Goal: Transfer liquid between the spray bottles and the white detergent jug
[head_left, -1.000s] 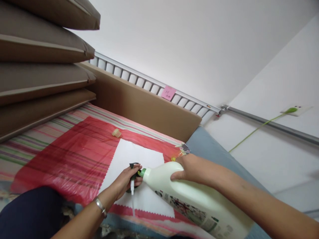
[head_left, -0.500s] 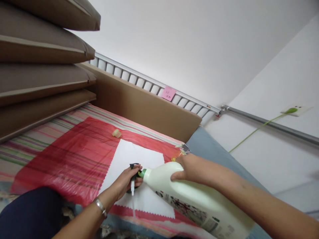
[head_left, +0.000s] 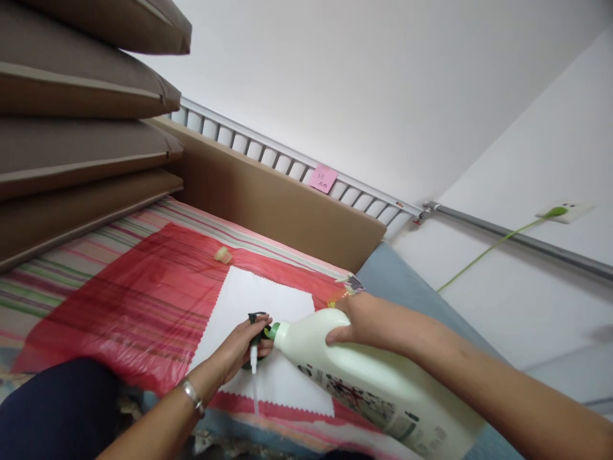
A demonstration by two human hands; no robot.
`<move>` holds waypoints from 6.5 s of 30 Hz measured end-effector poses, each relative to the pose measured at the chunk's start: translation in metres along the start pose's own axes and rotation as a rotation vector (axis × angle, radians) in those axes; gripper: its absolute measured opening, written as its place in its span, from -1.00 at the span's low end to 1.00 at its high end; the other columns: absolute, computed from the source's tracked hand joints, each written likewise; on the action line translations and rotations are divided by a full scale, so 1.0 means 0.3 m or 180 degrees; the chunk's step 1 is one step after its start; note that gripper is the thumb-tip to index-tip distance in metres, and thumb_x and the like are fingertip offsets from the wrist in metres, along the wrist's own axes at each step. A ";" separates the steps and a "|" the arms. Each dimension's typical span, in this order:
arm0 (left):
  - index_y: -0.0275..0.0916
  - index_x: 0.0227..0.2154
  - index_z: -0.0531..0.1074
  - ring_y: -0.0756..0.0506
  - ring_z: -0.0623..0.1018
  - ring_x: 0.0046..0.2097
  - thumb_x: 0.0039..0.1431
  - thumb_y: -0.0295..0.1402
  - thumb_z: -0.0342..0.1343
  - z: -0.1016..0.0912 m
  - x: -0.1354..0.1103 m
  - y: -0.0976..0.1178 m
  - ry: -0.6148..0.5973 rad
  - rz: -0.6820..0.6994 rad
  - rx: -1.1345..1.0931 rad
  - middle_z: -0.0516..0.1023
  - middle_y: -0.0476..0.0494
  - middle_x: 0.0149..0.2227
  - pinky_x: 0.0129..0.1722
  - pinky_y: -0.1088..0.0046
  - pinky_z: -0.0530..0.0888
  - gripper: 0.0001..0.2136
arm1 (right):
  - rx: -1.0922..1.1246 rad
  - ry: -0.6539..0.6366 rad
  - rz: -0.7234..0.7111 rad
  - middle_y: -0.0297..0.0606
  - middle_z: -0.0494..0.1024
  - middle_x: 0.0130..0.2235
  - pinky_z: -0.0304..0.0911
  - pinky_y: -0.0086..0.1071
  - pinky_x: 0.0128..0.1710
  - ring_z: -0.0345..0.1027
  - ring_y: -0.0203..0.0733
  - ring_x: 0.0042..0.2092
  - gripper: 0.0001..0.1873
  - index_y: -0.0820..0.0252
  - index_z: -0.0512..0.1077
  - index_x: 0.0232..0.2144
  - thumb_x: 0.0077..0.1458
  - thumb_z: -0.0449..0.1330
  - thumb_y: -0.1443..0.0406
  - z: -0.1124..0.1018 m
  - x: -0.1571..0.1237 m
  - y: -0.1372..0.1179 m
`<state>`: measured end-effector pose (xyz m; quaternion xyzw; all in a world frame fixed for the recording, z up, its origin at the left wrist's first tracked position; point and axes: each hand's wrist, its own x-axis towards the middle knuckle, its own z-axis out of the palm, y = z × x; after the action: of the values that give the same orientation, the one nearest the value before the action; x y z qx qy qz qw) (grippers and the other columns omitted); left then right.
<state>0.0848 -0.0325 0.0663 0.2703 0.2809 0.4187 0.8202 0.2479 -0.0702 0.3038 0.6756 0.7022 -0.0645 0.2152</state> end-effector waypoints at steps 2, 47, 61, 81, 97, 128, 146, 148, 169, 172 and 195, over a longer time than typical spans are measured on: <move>-0.27 -0.14 0.36 0.02 0.51 -0.43 -0.01 -0.20 0.24 -0.002 0.001 0.000 0.0017 0.0042 0.0038 0.46 -0.18 -0.22 -0.37 0.45 0.49 -0.61 | -0.0022 -0.0001 0.0009 -0.09 0.55 -0.25 0.19 -0.32 -0.42 0.42 0.02 -0.25 -0.55 0.18 0.47 -0.33 -0.14 0.22 -0.04 -0.004 -0.001 -0.005; -0.25 -0.15 0.34 0.07 0.47 -0.47 0.06 -0.26 0.18 -0.015 0.009 -0.001 -0.0057 -0.0037 -0.0125 0.39 -0.07 -0.32 -0.42 0.50 0.46 -0.69 | -0.0388 -0.0174 0.0117 -0.12 0.56 -0.25 0.20 -0.38 -0.45 0.44 -0.04 -0.27 -0.58 0.17 0.47 -0.31 -0.10 0.23 -0.02 -0.076 -0.005 -0.103; -0.27 -0.21 0.36 0.06 0.45 -0.48 0.03 -0.27 0.21 -0.005 -0.007 0.011 -0.0137 0.0002 -0.0171 0.35 -0.03 -0.40 -0.39 0.48 0.45 -0.72 | -0.0471 -0.0157 0.0016 -0.11 0.56 -0.28 0.20 -0.35 -0.45 0.43 -0.03 -0.29 -0.55 0.18 0.47 -0.31 -0.11 0.21 -0.05 -0.076 0.006 -0.101; -0.27 -0.19 0.35 0.08 0.43 -0.49 0.08 -0.29 0.16 -0.013 0.004 0.007 -0.0115 -0.0042 -0.0162 0.36 -0.06 -0.34 -0.41 0.50 0.44 -0.74 | -0.0559 -0.0210 0.0006 -0.11 0.56 -0.28 0.21 -0.32 -0.43 0.44 0.01 -0.29 -0.52 0.19 0.48 -0.32 -0.14 0.21 -0.06 -0.095 0.024 -0.117; -0.26 -0.21 0.35 0.06 0.45 -0.48 0.02 -0.23 0.21 -0.020 0.004 -0.001 -0.0170 0.0038 -0.0200 0.35 -0.03 -0.39 -0.46 0.54 0.40 -0.68 | -0.0824 -0.0216 0.0005 -0.13 0.56 -0.30 0.17 -0.35 -0.48 0.43 -0.03 -0.33 -0.54 0.22 0.48 -0.32 -0.12 0.23 -0.03 -0.131 0.019 -0.180; -0.27 -0.19 0.34 0.01 0.51 -0.43 -0.04 -0.17 0.23 -0.028 0.011 0.002 -0.0042 -0.0056 -0.0077 0.42 -0.09 -0.32 -0.44 0.52 0.43 -0.61 | -0.1284 -0.0309 -0.0012 -0.15 0.57 -0.33 0.14 -0.37 -0.50 0.44 -0.03 -0.34 -0.57 0.24 0.51 -0.30 -0.12 0.28 0.02 -0.186 0.039 -0.282; -0.27 -0.21 0.34 0.05 0.47 -0.47 -0.02 -0.19 0.22 -0.028 0.005 0.013 -0.0104 -0.0006 -0.0205 0.38 -0.04 -0.37 -0.43 0.51 0.41 -0.64 | -0.1037 -0.0176 0.0019 -0.18 0.57 -0.37 0.13 -0.36 -0.51 0.43 -0.05 -0.37 -0.65 0.21 0.51 -0.36 -0.13 0.30 0.06 -0.164 0.042 -0.251; -0.28 -0.22 0.34 0.06 0.46 -0.49 -0.01 -0.21 0.22 -0.027 0.001 0.018 -0.0128 0.0016 -0.0238 0.37 -0.02 -0.39 -0.44 0.51 0.41 -0.66 | -0.0806 -0.0053 0.0023 -0.19 0.57 -0.37 0.14 -0.35 -0.51 0.43 -0.04 -0.37 -0.64 0.18 0.51 -0.38 -0.15 0.29 0.03 -0.136 0.040 -0.209; -0.24 -0.13 0.31 -0.11 0.60 -0.31 -0.04 -0.18 0.25 -0.019 0.003 0.012 0.0196 0.0043 0.0196 0.45 -0.14 -0.23 -0.34 0.43 0.51 -0.57 | 0.1768 0.1231 0.0498 -0.30 0.59 -0.41 0.22 -0.35 -0.43 0.41 -0.14 -0.49 -0.59 0.06 0.50 -0.28 -0.04 0.14 -0.06 0.135 -0.092 0.178; -0.23 -0.12 0.32 -0.14 0.60 -0.26 -0.04 -0.18 0.25 -0.014 0.003 0.013 0.0258 0.0026 0.0251 0.46 -0.18 -0.16 -0.29 0.40 0.51 -0.56 | 0.2155 0.1962 0.0717 -0.30 0.55 -0.48 0.19 -0.34 -0.45 0.34 -0.18 -0.56 -0.52 0.13 0.48 -0.28 -0.04 0.11 -0.10 0.166 -0.039 0.187; -0.23 -0.05 0.37 -0.24 0.60 -0.21 -0.15 -0.15 0.31 0.006 0.007 0.015 0.0806 -0.0148 0.0116 0.23 -0.29 0.20 -0.33 0.37 0.50 -0.45 | 0.4658 0.2957 0.0570 -0.20 0.53 -0.32 0.29 -0.28 -0.25 0.42 -0.03 -0.24 -0.62 0.15 0.30 -0.30 -0.01 0.10 -0.02 0.623 0.767 -0.069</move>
<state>0.0846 -0.0289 0.0699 0.2236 0.3960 0.4252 0.7826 0.2693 0.0690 0.0420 0.6547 0.4454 -0.2002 -0.5769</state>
